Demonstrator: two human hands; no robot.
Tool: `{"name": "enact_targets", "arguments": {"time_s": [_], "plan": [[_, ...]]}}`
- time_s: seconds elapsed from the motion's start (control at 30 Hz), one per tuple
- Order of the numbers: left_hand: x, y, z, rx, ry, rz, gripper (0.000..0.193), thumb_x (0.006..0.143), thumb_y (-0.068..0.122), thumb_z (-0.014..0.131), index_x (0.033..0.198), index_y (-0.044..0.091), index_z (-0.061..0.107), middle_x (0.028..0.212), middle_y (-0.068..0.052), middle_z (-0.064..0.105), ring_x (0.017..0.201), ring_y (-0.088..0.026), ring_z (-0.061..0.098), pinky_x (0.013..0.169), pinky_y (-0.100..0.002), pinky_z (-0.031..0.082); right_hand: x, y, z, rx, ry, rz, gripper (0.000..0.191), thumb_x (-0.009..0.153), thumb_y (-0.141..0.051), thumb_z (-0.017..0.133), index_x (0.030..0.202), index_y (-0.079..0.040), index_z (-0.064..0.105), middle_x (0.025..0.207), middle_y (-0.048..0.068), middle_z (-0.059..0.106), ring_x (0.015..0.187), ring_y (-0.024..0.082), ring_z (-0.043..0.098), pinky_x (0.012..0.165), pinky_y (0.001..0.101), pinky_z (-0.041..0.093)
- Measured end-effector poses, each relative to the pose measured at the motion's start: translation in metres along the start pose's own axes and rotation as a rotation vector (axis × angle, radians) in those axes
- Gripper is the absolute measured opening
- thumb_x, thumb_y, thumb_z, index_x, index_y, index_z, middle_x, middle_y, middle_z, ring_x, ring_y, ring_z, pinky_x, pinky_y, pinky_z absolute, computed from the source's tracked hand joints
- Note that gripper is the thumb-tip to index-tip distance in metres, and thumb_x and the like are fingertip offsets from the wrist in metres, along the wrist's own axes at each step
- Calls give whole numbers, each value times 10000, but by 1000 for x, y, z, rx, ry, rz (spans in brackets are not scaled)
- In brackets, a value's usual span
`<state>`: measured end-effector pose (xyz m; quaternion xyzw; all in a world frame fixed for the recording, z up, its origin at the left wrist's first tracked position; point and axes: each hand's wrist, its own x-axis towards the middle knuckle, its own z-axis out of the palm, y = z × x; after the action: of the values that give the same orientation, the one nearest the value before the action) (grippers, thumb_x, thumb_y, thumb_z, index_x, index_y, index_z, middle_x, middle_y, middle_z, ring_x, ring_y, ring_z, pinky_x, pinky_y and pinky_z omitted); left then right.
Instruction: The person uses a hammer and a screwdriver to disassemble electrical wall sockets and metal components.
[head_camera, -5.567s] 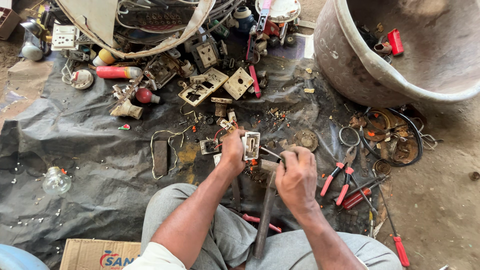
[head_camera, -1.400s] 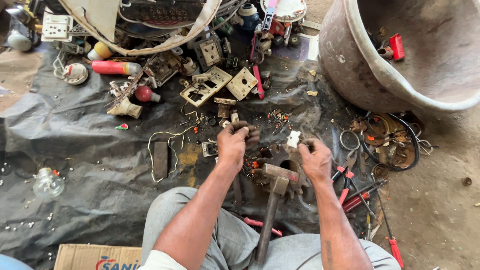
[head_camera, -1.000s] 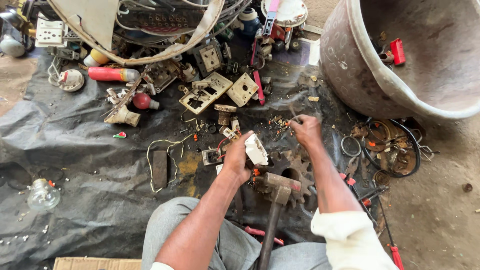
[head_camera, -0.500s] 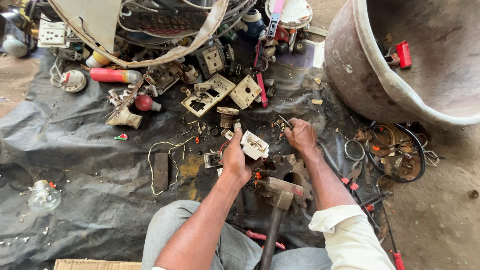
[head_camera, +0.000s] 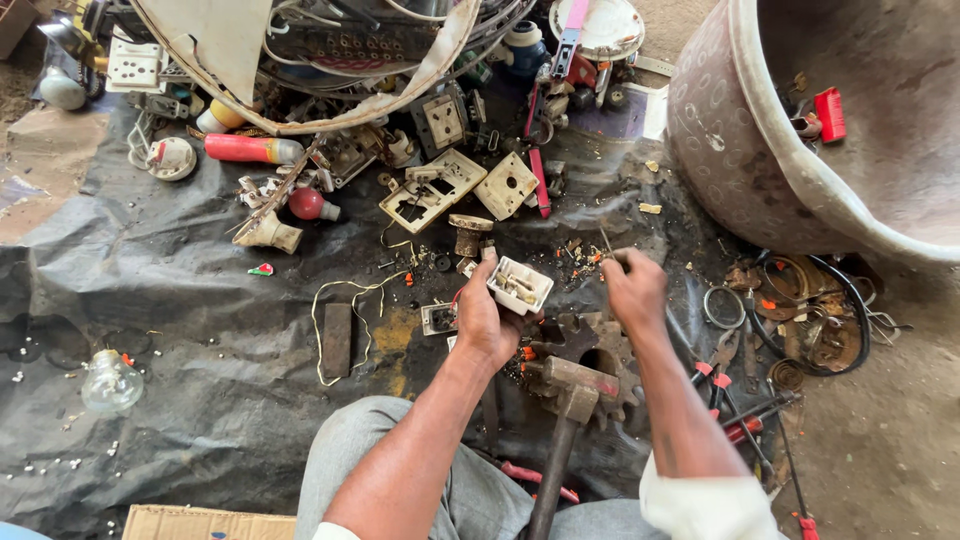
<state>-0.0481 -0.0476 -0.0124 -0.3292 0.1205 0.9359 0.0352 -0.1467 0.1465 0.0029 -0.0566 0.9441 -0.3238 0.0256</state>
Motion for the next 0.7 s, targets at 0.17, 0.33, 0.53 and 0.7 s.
{"name": "enact_targets", "arguments": {"time_s": [0.17, 0.33, 0.53, 0.7], "plan": [[9, -3, -4, -145, -110, 57, 344, 1046, 419, 501, 1057, 92, 606, 914, -102, 709, 821, -264, 724, 709, -482, 622, -96, -67, -18, 261, 23, -331, 116, 877, -124, 766, 959, -44, 750, 897, 66, 759, 849, 118, 700, 787, 278, 550], [4, -6, -3, -166, -184, 8, 336, 1057, 391, 560, 1063, 61, 622, 940, -110, 721, 855, -254, 731, 760, -437, 619, -114, -103, -11, 447, 94, -145, 298, 890, -119, 794, 1158, -21, 709, 935, 44, 695, 843, 89, 628, 756, 252, 538], [-9, -16, -1, 88, -365, -127, 353, 1006, 369, 612, 1084, 27, 654, 973, -117, 736, 891, -256, 736, 847, -430, 613, -125, -83, -46, 273, -57, -77, 752, 751, -161, 859, 1420, -35, 539, 933, 69, 678, 829, 148, 633, 749, 283, 540], [-15, -33, -5, 127, -477, -214, 431, 1021, 436, 595, 1129, 23, 659, 1059, -125, 738, 979, -254, 732, 938, -444, 600, -145, -74, -34, 193, 157, -403, 664, 805, -169, 869, 1366, -16, 547, 1160, 158, 719, 1062, 229, 723, 922, 358, 572]]}}
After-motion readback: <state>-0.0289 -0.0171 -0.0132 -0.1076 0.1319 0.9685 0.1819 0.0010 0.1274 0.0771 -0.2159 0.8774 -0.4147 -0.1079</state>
